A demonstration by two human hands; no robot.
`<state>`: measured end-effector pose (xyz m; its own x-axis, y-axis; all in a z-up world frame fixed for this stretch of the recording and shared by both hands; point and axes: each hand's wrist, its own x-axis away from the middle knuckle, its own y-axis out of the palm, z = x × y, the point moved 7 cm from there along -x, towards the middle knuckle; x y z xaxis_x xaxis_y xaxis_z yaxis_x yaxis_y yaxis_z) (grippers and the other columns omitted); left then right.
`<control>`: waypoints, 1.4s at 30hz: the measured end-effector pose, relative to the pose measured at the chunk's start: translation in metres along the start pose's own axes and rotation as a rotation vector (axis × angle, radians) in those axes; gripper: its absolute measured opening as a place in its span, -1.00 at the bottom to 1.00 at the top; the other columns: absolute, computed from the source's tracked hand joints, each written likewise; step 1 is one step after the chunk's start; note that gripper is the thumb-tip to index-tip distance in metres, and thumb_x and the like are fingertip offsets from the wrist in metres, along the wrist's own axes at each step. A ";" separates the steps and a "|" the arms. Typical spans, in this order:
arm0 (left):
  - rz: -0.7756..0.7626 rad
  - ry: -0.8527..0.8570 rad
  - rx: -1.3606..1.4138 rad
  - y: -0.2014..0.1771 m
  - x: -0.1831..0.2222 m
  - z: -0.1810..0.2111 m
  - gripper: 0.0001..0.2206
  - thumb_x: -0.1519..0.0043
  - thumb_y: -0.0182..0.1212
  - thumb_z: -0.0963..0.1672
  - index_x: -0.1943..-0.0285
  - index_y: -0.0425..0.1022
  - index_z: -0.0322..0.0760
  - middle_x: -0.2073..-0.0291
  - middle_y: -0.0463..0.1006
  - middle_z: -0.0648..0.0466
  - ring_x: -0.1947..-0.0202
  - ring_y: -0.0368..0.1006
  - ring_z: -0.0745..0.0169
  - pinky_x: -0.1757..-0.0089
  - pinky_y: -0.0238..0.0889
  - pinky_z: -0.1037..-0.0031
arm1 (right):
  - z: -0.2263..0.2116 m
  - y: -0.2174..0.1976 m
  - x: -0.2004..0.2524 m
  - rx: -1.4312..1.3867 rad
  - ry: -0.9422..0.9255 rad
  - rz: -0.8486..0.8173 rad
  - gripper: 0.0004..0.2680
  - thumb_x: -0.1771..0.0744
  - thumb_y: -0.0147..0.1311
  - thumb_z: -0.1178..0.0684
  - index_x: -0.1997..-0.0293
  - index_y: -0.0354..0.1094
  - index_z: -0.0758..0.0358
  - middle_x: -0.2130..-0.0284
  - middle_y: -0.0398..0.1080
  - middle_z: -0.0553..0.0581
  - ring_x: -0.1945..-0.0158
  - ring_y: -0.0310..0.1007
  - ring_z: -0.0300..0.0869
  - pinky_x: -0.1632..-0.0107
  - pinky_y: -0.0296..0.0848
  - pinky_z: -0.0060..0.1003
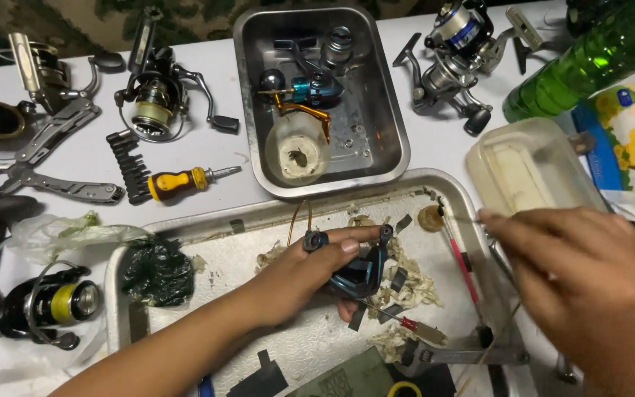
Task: Reassembling the internal mechanical components of a fishing reel, including gears, bearings, and washers, and applying lubricant.
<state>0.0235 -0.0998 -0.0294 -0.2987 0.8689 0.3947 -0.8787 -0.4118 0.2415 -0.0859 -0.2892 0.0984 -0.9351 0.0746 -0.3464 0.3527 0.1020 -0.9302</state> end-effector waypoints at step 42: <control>-0.030 0.091 0.161 0.014 0.005 0.004 -0.43 -0.30 -0.04 0.02 -0.47 0.27 -0.32 0.35 0.65 -0.17 0.52 0.58 0.16 0.30 0.55 0.44 | -0.051 0.048 0.021 0.326 -0.150 0.107 -0.85 -0.35 0.18 0.00 0.04 0.53 -0.30 0.19 0.53 -0.11 0.16 0.53 -0.08 0.01 0.22 -0.11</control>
<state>0.0113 -0.1024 -0.0203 -0.3118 0.8998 0.3053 -0.8191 -0.4174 0.3936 -0.0870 -0.2324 0.0521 -0.8965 -0.0810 -0.4356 0.4423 -0.2214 -0.8691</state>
